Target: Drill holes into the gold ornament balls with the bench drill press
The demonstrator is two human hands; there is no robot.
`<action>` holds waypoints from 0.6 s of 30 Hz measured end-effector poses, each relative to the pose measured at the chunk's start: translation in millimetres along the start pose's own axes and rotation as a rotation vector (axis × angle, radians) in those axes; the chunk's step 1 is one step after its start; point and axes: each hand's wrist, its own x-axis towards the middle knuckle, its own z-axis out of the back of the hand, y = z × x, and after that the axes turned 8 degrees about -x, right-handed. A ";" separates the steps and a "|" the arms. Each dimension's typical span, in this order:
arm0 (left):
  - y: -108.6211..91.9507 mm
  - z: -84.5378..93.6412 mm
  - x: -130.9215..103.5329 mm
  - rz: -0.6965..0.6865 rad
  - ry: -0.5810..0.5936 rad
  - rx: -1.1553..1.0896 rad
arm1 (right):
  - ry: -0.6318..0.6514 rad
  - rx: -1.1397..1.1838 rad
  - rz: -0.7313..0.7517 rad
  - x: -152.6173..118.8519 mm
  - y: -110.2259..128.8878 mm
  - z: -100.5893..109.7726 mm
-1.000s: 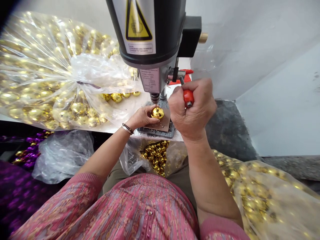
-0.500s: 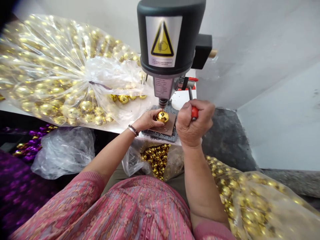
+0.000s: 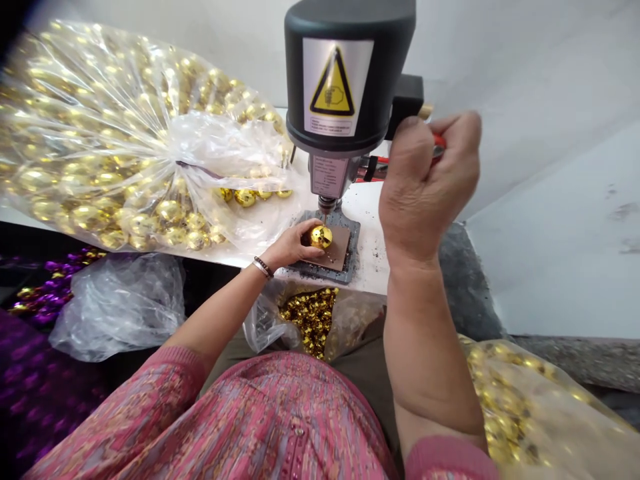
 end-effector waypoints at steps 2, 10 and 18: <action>-1.4 2.5 -11.3 -0.052 0.034 0.053 | 0.035 0.006 -0.031 10.8 3.8 2.1; 6.7 54.1 -30.5 -0.044 -0.183 0.123 | 0.018 0.005 -0.085 0.9 17.0 9.0; 16.2 149.9 27.4 0.401 -0.700 0.443 | 0.030 0.000 0.030 -3.9 4.5 10.0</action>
